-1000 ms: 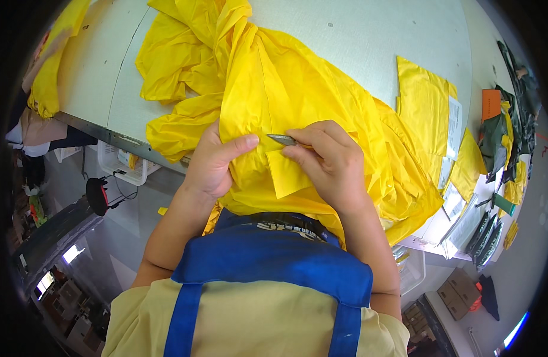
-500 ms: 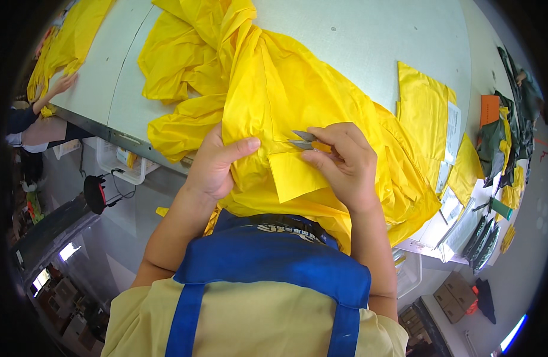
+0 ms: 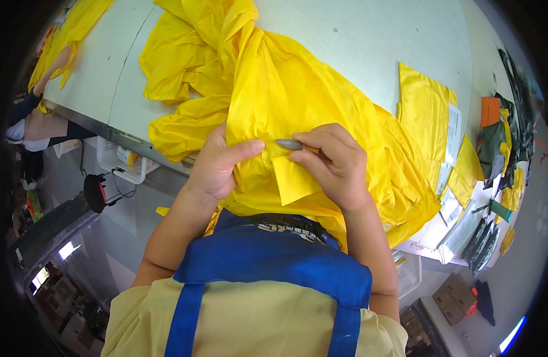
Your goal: The person folds a large yellow raincoat on a white table, smoothing and aligning the fabric, then uses scissors to trim excess material. The folded garment is placed into a white basket. The person repeats the process with another yellow raincoat.
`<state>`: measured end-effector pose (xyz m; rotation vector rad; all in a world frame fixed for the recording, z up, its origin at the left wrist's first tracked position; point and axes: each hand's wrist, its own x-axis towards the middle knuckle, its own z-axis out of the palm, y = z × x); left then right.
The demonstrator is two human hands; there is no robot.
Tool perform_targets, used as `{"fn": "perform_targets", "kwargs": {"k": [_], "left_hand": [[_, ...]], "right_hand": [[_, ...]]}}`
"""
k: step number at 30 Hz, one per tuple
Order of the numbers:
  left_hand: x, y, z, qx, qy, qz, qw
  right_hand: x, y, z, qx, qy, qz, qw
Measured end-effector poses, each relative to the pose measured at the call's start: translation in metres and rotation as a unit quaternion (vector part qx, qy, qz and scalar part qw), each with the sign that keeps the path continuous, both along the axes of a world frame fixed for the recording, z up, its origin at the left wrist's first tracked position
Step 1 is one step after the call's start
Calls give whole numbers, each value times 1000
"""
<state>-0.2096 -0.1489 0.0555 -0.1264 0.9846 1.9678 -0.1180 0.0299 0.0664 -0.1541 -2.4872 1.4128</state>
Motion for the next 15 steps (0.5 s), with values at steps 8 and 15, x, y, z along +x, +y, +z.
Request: {"fn": "perform_targets", "kwargs": {"k": [8, 15], "left_hand": [[0, -2, 0, 9, -6, 2, 1000], [3, -5, 0, 8, 10, 2, 1000]], "right_hand": [[1, 1, -5, 22, 1, 18, 1000], [3, -2, -1, -1, -7, 13, 1000]]}}
